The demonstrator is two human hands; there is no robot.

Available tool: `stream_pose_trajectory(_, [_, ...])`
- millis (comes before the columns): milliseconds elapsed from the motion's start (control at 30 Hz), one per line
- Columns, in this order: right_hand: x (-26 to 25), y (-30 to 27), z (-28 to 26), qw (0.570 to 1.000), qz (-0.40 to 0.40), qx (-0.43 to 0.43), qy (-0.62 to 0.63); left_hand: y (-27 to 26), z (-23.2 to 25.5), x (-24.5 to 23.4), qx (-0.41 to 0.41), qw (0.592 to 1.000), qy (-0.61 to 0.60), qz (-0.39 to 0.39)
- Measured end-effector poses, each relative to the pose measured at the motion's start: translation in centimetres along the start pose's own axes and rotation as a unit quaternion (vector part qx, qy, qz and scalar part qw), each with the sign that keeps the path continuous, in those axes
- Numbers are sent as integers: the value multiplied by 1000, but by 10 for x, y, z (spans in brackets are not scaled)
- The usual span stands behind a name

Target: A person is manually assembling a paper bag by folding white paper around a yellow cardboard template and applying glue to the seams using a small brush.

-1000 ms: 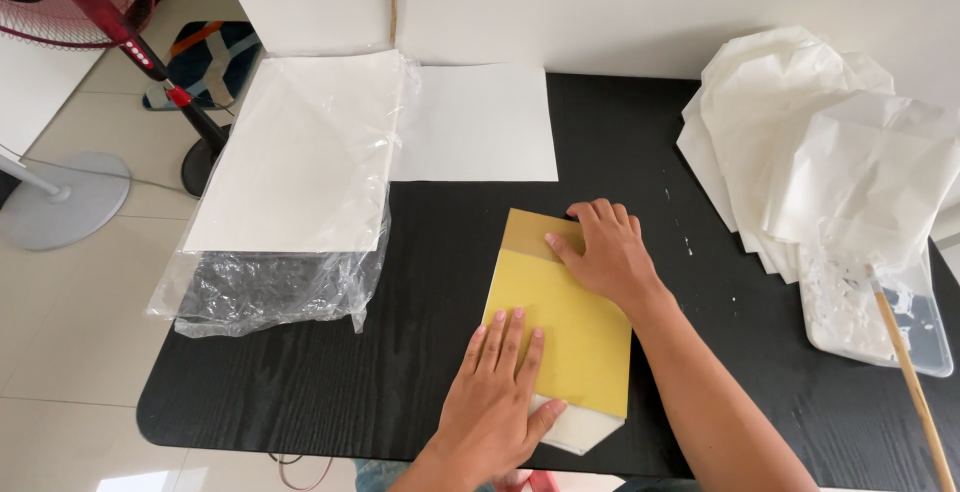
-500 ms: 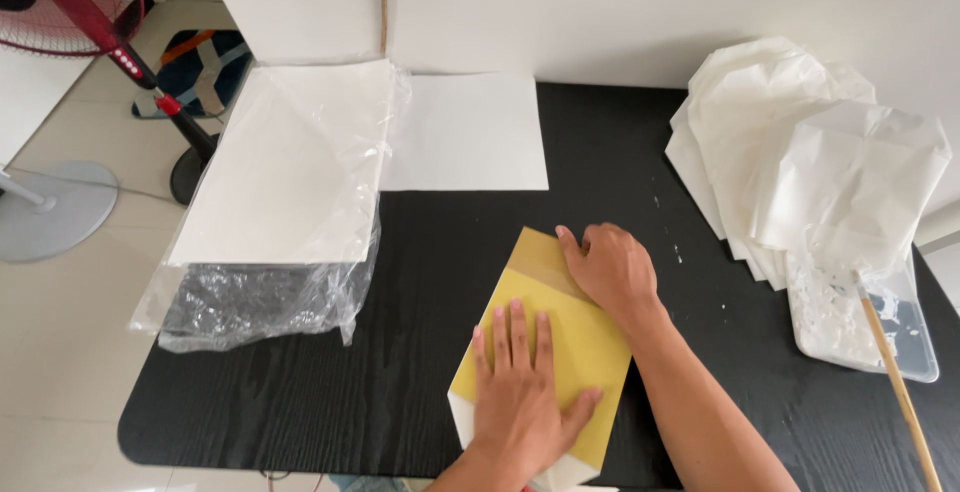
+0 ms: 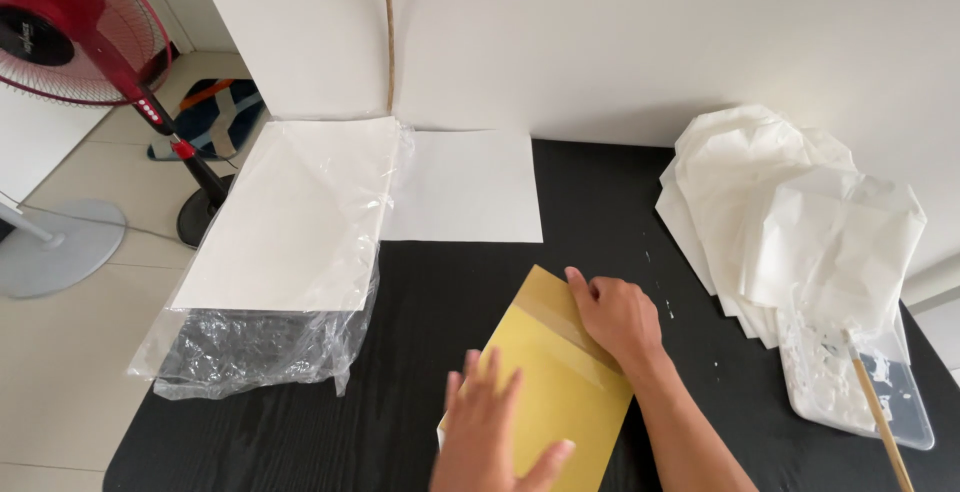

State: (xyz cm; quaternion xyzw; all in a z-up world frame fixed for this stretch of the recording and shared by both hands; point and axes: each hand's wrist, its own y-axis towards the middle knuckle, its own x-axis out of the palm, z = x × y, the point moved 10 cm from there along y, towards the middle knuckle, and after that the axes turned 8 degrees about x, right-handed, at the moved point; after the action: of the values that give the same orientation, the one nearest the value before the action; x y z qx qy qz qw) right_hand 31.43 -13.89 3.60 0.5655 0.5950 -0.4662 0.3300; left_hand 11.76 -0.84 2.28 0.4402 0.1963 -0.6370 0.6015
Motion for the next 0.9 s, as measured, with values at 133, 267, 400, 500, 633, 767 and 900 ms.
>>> stream_pose_trajectory(133, [-6,13,20,996,-4,28,87,-54,-55,-62,-167,934,-79,307])
stream_pose_trajectory(267, [-10,20,31,982,-1,54,183,-74,-122,53,-289,796,-531,17])
stream_pose_trajectory(400, [-19,15,23,971,-3,79,226,-88,-89,40,-442,783,-428,-89])
stream_pose_trajectory(500, [-13,16,28,965,2,76,251,-80,-97,24,-409,868,-270,-81])
stream_pose_trajectory(633, [-22,8,21,969,8,68,239,-68,-95,32,-321,909,-262,-42])
stream_pose_trajectory(767, [-20,9,17,976,5,63,209,-83,-94,38,-426,890,-165,-14])
stream_pose_trajectory(900, [-20,13,10,982,4,67,179,-85,-79,40,-441,856,-269,39])
